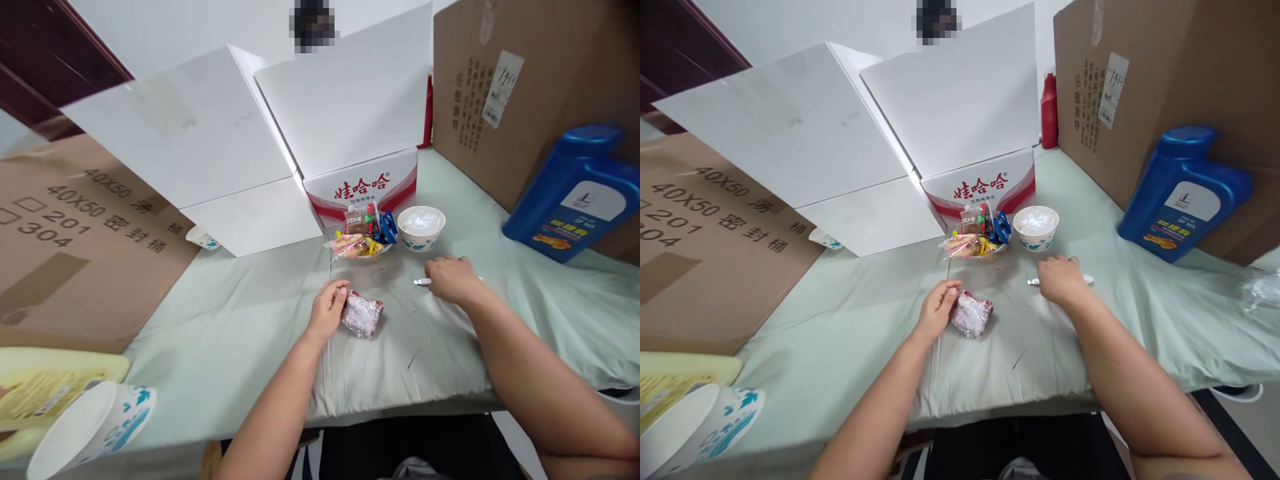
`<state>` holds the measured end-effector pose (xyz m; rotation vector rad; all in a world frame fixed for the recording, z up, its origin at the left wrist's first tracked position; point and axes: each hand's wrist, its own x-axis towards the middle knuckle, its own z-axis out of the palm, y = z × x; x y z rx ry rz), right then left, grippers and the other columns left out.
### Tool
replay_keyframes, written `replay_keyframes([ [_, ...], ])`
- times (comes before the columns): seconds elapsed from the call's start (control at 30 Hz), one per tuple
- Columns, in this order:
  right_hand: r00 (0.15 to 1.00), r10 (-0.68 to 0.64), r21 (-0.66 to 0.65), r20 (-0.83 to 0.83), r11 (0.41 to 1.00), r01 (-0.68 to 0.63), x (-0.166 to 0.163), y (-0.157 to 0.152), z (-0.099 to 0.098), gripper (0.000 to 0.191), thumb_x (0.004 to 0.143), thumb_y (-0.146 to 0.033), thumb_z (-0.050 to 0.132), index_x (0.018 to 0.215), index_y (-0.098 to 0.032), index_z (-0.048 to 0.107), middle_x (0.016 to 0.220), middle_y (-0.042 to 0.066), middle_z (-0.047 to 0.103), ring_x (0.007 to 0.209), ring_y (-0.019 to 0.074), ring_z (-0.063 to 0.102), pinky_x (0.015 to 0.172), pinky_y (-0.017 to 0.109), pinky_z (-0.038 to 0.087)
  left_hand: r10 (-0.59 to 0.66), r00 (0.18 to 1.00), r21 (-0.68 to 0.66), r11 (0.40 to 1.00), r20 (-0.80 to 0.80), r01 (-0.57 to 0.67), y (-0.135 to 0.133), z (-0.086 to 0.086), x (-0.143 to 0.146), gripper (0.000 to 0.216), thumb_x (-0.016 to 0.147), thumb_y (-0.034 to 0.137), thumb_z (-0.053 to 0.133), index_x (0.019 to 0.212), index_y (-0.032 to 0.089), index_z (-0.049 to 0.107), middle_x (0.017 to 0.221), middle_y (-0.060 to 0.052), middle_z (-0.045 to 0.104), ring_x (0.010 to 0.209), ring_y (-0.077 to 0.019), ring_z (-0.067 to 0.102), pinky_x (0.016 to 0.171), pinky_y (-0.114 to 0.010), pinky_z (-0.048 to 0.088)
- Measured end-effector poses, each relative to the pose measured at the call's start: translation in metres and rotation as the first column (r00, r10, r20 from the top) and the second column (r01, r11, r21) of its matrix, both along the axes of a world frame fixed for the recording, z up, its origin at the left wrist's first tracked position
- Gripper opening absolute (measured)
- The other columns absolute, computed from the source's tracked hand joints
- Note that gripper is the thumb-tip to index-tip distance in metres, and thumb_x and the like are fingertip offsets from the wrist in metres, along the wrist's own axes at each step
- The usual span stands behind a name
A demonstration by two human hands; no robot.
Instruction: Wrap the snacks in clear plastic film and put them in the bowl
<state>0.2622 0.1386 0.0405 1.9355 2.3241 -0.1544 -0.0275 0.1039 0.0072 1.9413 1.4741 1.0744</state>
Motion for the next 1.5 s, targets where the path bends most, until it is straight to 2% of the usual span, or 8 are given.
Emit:
replay_keyframes([
  [0.17,0.963,0.129,0.143,-0.238,0.985,-0.096,-0.022,-0.005,0.0,0.02,0.088,-0.018,0.049,0.104,-0.013,0.06,0.103,0.016,0.063,0.091,0.0259,0.06,0.075,0.035,0.041,-0.451,0.889,-0.276,0.846,0.083,0.456,-0.007,0.02,-0.012,0.058,0.067,0.038,0.079,0.12,0.024,0.062,0.136,-0.011,0.044,0.083,-0.0152,0.058,0.068,-0.028,0.051],
  [0.33,0.616,0.549,0.316,-0.565,0.834,-0.452,-0.046,-0.024,0.001,0.025,0.09,-0.022,0.052,0.113,-0.019,0.061,0.104,0.008,0.06,0.088,0.0175,0.06,0.077,0.027,0.044,-0.3,0.952,-0.214,0.936,-0.062,0.281,-0.011,0.012,0.002,0.053,0.065,0.016,0.074,0.116,0.023,0.061,0.128,-0.009,0.05,0.083,-0.0148,0.059,0.071,-0.029,0.053],
  [0.4,0.605,0.598,0.288,-0.526,0.795,-0.534,-0.049,-0.028,0.001,0.025,0.087,-0.023,0.056,0.11,-0.021,0.065,0.098,0.006,0.061,0.08,0.0161,0.06,0.073,0.026,0.043,-0.23,0.968,-0.155,0.965,-0.102,0.213,-0.01,0.006,0.007,0.049,0.066,0.014,0.069,0.114,0.022,0.06,0.121,-0.007,0.054,0.078,-0.0134,0.058,0.071,-0.029,0.053],
  [0.7,0.96,0.201,0.104,-0.195,0.978,-0.183,-0.012,-0.002,0.001,0.019,0.08,-0.022,0.06,0.097,-0.018,0.07,0.096,0.012,0.065,0.094,0.027,0.06,0.075,0.033,0.043,-0.207,0.974,-0.125,0.973,-0.092,0.195,-0.007,0.0,0.002,0.058,0.066,0.017,0.074,0.12,0.023,0.054,0.119,-0.006,0.052,0.081,-0.0137,0.058,0.074,-0.029,0.052],
  [0.93,0.603,0.492,0.243,-0.629,0.86,-0.448,-0.061,-0.028,-0.011,0.073,0.07,-0.046,0.077,0.132,-0.019,0.048,0.115,0.012,0.057,0.099,0.0245,0.058,0.081,0.034,0.047,-0.175,0.977,-0.066,0.983,-0.118,0.168,-0.012,0.002,0.012,0.049,0.069,0.028,0.076,0.112,0.021,0.054,0.106,-0.005,0.054,0.084,-0.0165,0.056,0.076,-0.032,0.05],
  [1.2,0.543,0.438,0.231,-0.716,0.883,-0.408,-0.06,-0.02,-0.023,0.002,0.081,-0.017,0.063,0.084,-0.018,0.063,0.083,0.002,0.058,0.072,0.0143,0.055,0.067,0.026,0.041,-0.167,0.981,-0.068,0.985,-0.096,0.161,-0.011,0.002,0.011,0.06,0.064,0.018,0.075,0.118,0.023,0.05,0.109,-0.005,0.053,0.088,-0.017,0.057,0.077,-0.031,0.05],
  [1.4,0.476,0.403,0.264,-0.782,0.905,-0.332,-0.066,-0.022,-0.028,0.04,0.077,-0.028,0.071,0.114,-0.02,0.057,0.108,0.008,0.056,0.081,0.0159,0.058,0.075,0.03,0.047,-0.197,0.974,0.017,0.98,-0.113,0.2,-0.014,-0.001,0.014,0.08,0.068,0.014,0.069,0.138,0.025,0.033,0.111,-0.004,0.052,0.09,-0.0151,0.056,0.082,-0.03,0.048],
  [1.5,0.451,0.411,0.3,-0.792,0.906,-0.298,-0.067,-0.019,-0.029,0.014,0.082,-0.023,0.061,0.095,-0.019,0.06,0.097,0.006,0.059,0.086,0.0179,0.059,0.076,0.031,0.046,-0.209,0.971,0.037,0.976,-0.116,0.214,-0.013,-0.004,0.013,0.087,0.068,0.013,0.069,0.142,0.026,0.025,0.11,-0.003,0.053,0.087,-0.0134,0.055,0.083,-0.03,0.048],
])
